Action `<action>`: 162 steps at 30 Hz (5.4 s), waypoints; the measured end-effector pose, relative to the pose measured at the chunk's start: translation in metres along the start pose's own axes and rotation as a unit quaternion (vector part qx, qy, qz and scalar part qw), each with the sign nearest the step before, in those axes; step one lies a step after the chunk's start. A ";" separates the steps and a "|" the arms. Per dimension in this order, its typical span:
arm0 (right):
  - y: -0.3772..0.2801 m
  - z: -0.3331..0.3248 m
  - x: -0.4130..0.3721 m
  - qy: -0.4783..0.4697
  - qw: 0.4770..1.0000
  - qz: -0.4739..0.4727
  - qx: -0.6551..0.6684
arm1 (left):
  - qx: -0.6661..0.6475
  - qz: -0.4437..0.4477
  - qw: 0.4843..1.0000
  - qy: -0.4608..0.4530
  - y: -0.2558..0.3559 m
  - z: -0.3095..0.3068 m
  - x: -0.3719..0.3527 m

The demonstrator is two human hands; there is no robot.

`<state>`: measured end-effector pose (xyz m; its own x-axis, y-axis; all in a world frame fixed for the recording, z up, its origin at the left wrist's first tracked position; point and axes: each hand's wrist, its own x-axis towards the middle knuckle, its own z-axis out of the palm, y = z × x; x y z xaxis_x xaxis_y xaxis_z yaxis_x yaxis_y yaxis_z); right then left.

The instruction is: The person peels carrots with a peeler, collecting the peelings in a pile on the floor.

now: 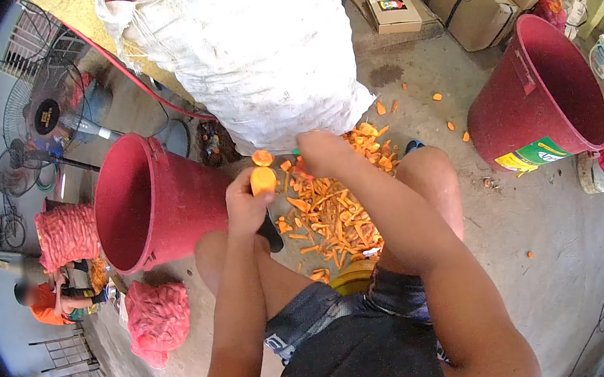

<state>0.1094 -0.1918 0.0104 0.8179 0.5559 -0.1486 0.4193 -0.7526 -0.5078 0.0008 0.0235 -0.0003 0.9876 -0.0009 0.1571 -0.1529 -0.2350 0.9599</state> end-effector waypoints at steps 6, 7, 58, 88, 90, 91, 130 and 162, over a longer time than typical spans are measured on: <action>0.015 -0.026 0.001 -0.094 0.991 0.063 -0.077 | -0.128 -0.046 0.991 0.020 0.010 -0.025 -0.004; 0.016 -0.032 -0.001 -0.093 0.991 0.060 -0.081 | -0.152 -0.087 0.983 0.044 0.011 -0.037 -0.002; 0.028 -0.073 0.013 -0.107 0.993 -0.047 0.000 | -0.247 0.041 0.961 0.121 0.214 -0.160 0.249; 0.022 -0.008 -0.007 -0.108 0.992 -0.022 0.067 | -0.304 -0.188 0.933 0.032 0.015 0.007 0.016; 0.015 -0.029 -0.017 -0.129 0.982 -0.050 0.126 | -0.314 -0.190 0.927 0.073 0.015 0.009 0.021; 0.015 -0.037 -0.020 -0.083 0.985 -0.047 0.145 | -0.322 -0.192 0.921 0.110 0.016 0.010 0.023; 0.022 -0.042 -0.004 0.046 0.846 -0.003 0.531 | -0.447 -0.063 0.878 -0.159 0.044 0.003 -0.005; -0.007 -0.062 -0.027 0.078 0.905 -0.119 0.401 | -0.382 -0.098 0.918 -0.030 0.039 0.012 0.001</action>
<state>0.1086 -0.2235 0.0712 0.8137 0.5654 0.1354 0.2210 -0.0854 -0.9715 -0.0040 0.0023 0.0344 0.9956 -0.0899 -0.0280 0.0705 0.5147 0.8545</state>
